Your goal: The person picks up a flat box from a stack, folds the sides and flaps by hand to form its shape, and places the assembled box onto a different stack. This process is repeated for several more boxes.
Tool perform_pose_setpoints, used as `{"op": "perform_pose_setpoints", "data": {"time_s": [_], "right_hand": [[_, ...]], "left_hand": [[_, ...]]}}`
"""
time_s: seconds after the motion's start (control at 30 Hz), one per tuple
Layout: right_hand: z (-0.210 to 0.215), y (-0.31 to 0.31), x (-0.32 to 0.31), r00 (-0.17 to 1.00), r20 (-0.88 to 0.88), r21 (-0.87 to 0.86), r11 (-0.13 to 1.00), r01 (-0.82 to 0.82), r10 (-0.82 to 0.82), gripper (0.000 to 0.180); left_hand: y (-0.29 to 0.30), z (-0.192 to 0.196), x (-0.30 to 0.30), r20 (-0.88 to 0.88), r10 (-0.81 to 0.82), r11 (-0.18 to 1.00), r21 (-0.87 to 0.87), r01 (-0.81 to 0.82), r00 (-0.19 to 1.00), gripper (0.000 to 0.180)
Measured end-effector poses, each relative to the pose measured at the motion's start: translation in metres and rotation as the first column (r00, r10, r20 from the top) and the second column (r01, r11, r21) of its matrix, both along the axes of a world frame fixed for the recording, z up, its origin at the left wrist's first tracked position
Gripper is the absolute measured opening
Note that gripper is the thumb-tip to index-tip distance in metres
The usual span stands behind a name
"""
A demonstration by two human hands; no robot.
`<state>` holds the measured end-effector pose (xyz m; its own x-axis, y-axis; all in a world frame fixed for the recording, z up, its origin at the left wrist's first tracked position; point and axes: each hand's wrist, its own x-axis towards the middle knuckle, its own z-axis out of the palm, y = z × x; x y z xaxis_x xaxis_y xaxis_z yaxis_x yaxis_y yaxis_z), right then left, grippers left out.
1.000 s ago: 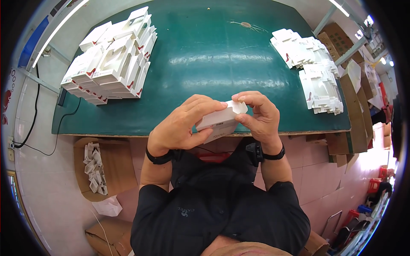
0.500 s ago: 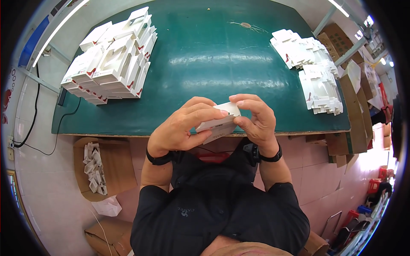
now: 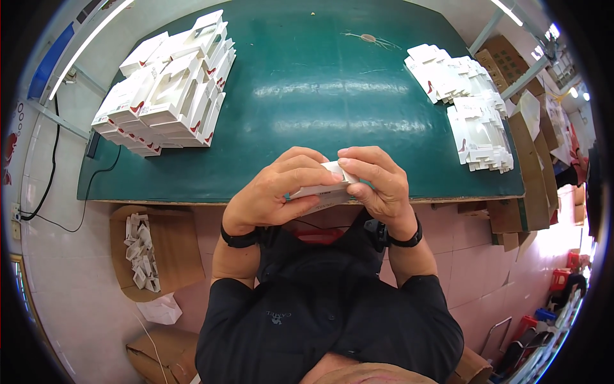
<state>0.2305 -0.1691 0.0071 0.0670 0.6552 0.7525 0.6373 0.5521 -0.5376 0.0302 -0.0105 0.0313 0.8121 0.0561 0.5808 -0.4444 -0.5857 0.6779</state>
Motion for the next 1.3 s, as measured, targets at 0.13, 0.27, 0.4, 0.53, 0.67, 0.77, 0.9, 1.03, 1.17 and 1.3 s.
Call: {"op": "perform_pose_setpoints", "data": {"time_s": [0.13,0.27,0.4,0.53,0.67,0.77,0.9,1.03,1.17,1.3], "right_hand": [[0.000,-0.002,-0.004,0.998,-0.067,-0.028,1.000,0.008,-0.010,0.039],[-0.006,-0.001,-0.005,0.981,-0.187,0.028,0.999,-0.046,0.050,0.038],[0.000,-0.004,-0.002,0.999,-0.042,-0.009,1.000,-0.026,0.025,0.032],[0.003,-0.002,-0.002,0.996,0.081,0.026,0.999,-0.026,0.024,0.028],[0.004,-0.004,-0.004,0.999,0.039,0.027,1.000,-0.014,0.013,0.028],[-0.002,-0.006,-0.003,0.996,-0.081,-0.033,0.999,0.028,-0.030,0.028],[-0.003,-0.006,-0.003,0.992,-0.126,-0.041,0.999,0.024,-0.029,0.028],[-0.005,-0.003,-0.002,0.989,-0.144,-0.017,0.999,-0.040,0.037,0.026],[-0.004,-0.001,-0.003,0.972,-0.205,-0.033,0.992,-0.124,0.115,0.025],[-0.002,-0.004,-0.003,0.963,-0.232,-0.089,0.983,-0.163,0.139,0.024]], "left_hand": [[0.000,-0.002,0.000,0.012,-0.021,1.000,-0.007,0.021,1.000,0.056],[-0.001,-0.001,0.001,0.012,-0.020,1.000,-0.015,0.020,1.000,0.055],[-0.002,-0.002,0.001,0.015,-0.014,0.999,-0.046,0.014,1.000,0.053],[-0.002,-0.004,0.000,0.008,-0.006,0.997,-0.077,0.006,1.000,0.051],[-0.007,-0.009,-0.001,0.012,0.089,0.988,-0.130,-0.087,0.996,0.050],[-0.015,-0.019,0.000,0.054,0.253,0.942,-0.241,-0.234,0.966,0.049],[-0.016,-0.032,0.000,0.239,0.394,0.912,-0.219,-0.346,0.888,0.041],[-0.013,-0.033,-0.007,0.183,0.385,0.919,-0.167,-0.357,0.905,0.038],[-0.008,-0.039,-0.010,0.155,0.318,0.929,-0.246,-0.275,0.935,0.036],[-0.002,-0.043,-0.014,0.118,0.255,0.955,-0.189,-0.231,0.960,0.033]]}}
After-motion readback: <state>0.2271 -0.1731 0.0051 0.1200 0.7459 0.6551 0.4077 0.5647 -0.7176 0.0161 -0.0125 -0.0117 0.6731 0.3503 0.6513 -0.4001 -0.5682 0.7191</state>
